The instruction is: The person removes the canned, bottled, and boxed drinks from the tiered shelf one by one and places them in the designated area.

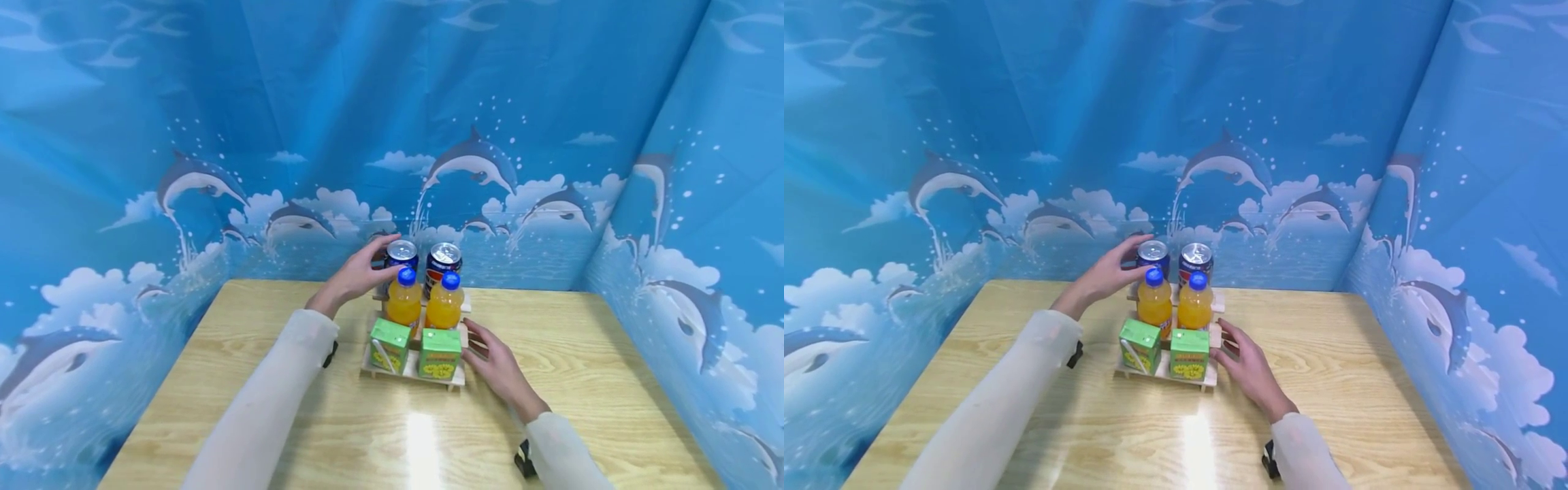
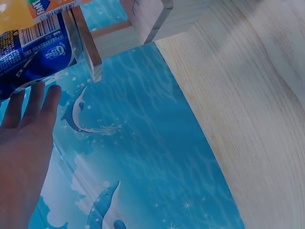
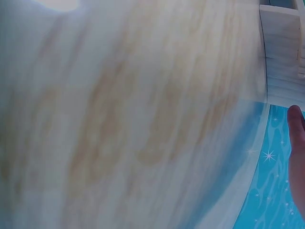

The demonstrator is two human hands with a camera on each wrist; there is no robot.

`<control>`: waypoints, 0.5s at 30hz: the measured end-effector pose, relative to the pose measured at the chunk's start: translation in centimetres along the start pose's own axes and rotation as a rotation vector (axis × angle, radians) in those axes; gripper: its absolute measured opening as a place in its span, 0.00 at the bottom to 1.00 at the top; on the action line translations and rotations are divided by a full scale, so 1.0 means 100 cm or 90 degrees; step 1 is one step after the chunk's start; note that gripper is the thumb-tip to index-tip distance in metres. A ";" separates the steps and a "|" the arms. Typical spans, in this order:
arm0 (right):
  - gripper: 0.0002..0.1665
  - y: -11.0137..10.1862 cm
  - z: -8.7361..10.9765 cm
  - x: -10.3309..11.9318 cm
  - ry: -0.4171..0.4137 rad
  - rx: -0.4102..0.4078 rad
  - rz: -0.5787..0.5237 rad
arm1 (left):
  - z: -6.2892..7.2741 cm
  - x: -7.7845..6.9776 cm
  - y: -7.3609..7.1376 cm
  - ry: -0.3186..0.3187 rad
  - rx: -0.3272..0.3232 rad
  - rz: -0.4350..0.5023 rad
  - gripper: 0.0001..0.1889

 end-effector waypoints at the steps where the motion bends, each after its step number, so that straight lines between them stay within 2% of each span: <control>1: 0.40 0.000 0.000 0.000 0.004 0.001 -0.004 | 0.000 0.000 0.000 0.000 0.001 0.002 0.40; 15: 0.39 0.001 -0.003 -0.003 0.013 -0.007 -0.032 | -0.001 0.001 0.000 0.002 -0.019 0.038 0.35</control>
Point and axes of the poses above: each hand's wrist, its own z-axis away from the middle knuckle, its own y-axis out of the palm, x = y × z, the point moved 6 cm from there along -z, towards the middle knuckle, and after that the axes turned 2 degrees about y, right-handed, at the moved point
